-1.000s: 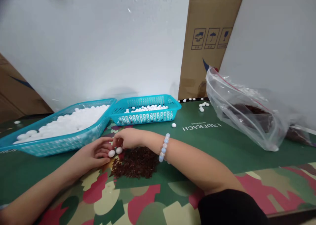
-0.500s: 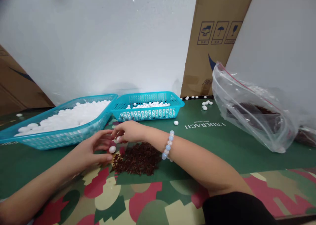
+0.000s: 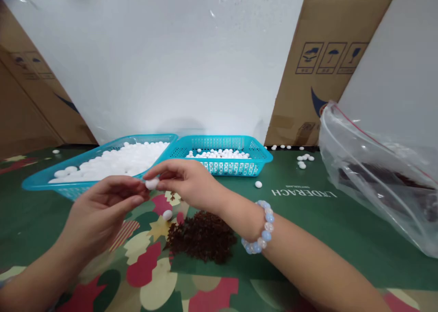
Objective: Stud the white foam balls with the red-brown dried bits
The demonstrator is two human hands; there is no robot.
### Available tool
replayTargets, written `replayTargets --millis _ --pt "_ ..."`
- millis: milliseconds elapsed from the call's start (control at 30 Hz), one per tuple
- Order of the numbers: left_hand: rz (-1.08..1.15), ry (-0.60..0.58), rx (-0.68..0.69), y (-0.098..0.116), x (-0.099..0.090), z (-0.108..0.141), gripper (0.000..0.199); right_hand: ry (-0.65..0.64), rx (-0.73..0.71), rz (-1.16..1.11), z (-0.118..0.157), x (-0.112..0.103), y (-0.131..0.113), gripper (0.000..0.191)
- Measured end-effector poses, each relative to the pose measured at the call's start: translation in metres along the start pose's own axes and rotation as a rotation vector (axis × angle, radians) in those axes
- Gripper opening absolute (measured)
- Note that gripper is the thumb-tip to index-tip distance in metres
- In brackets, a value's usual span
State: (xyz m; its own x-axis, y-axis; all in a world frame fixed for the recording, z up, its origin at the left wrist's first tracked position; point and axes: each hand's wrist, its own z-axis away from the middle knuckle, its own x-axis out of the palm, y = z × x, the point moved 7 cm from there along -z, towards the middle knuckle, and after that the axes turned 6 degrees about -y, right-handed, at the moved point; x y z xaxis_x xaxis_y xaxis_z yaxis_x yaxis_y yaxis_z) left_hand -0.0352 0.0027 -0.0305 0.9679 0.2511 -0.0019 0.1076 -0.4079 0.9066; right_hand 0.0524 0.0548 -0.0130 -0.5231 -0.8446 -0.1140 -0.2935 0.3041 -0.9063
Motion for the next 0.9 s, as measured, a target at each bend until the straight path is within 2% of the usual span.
replayTargets --millis 100,233,433,633,900 --pt "-0.087 0.003 0.096 0.009 -0.001 0.004 0.019 -0.012 -0.054 -0.046 0.002 0.004 -0.004 0.017" --pt "-0.207 0.046 0.15 0.013 -0.006 0.009 0.015 -0.034 -0.101 -0.078 0.004 0.008 -0.01 0.019" --pt "-0.169 0.038 0.223 0.02 -0.004 0.013 0.017 -0.05 -0.027 -0.218 0.006 0.015 -0.006 0.018" --pt "-0.132 -0.004 0.223 0.023 0.0 0.015 0.018 -0.01 -0.034 -0.352 0.004 0.011 -0.002 0.018" --pt "-0.099 -0.035 0.169 0.02 0.0 0.016 0.017 -0.035 0.0 -0.274 0.006 0.018 -0.003 0.017"
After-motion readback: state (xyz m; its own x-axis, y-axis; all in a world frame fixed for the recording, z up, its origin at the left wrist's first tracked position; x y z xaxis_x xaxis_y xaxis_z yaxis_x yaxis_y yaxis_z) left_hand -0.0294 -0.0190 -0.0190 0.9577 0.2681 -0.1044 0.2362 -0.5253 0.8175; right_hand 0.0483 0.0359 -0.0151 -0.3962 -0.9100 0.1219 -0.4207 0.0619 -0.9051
